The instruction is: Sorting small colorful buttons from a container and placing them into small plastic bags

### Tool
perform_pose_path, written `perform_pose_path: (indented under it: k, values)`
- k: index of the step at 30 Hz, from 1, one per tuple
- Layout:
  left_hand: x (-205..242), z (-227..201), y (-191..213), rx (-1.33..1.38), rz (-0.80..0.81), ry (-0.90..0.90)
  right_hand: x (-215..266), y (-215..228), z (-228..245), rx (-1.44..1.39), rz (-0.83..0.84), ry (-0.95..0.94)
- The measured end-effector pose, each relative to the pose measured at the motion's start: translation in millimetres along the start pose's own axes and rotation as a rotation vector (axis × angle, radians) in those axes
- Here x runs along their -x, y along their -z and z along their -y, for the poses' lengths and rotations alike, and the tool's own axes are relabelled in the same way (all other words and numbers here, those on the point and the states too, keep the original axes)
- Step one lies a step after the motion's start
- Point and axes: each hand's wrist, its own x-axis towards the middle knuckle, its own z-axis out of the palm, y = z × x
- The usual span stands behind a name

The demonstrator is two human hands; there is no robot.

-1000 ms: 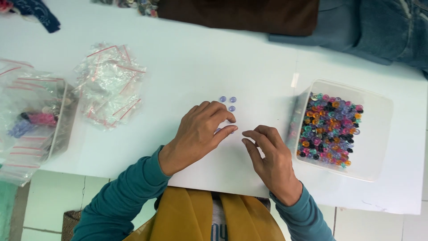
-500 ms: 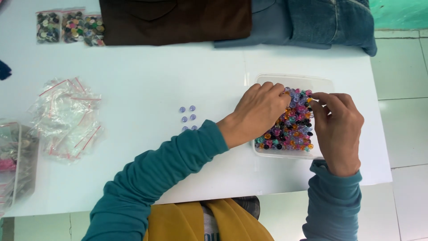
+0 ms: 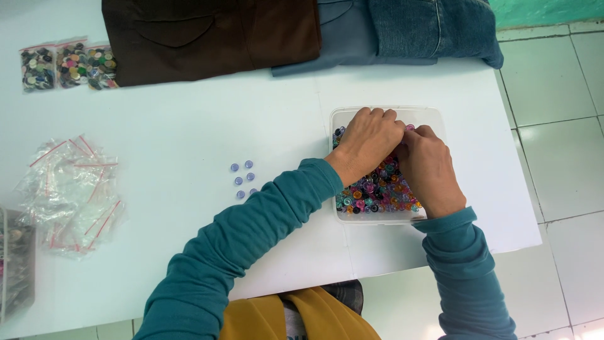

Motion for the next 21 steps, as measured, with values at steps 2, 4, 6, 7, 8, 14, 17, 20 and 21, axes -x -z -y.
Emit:
perform_pose_path:
  k: [2, 4, 6, 7, 8, 14, 17, 20, 21]
  values:
    - [-0.4, -0.3, -1.9, -0.016, -0.006, 0.0, 1.5, 4.4, 4.8, 0.003, 0.0, 0.008]
    - [1.1, 0.2, -3.6, -0.036, -0.013, 0.005, 2.5, 5.9, 8.4, 0.006, 0.001, 0.023]
    - [1.1, 0.6, -5.9, -0.049, -0.008, 0.002, 2.9, 5.8, 8.8, 0.073, 0.033, 0.002]
    - [1.1, 1.5, -5.2, -0.051, -0.01, 0.002, 2.2, 3.6, 7.7, 0.074, 0.031, 0.003]
    - [1.6, 0.9, -5.0, -0.044, -0.015, 0.006, 3.0, 1.4, 6.2, 0.075, 0.026, 0.012]
    - [2.8, 0.9, 4.1, -0.036, -0.073, 0.001, 1.2, -10.0, -0.4, 0.062, -0.024, 0.023]
    - [2.8, 5.7, 15.9, -0.03, -0.116, 0.005, 0.6, -8.5, -1.3, 0.007, -0.068, 0.026]
    - [7.2, 13.7, 40.8, 0.004, -0.169, 0.016, 1.3, -3.6, -2.2, -0.076, -0.161, 0.057]
    - [10.8, 17.1, 50.9, 0.028, -0.195, 0.033, 1.1, -3.5, -2.3, -0.128, -0.227, 0.081]
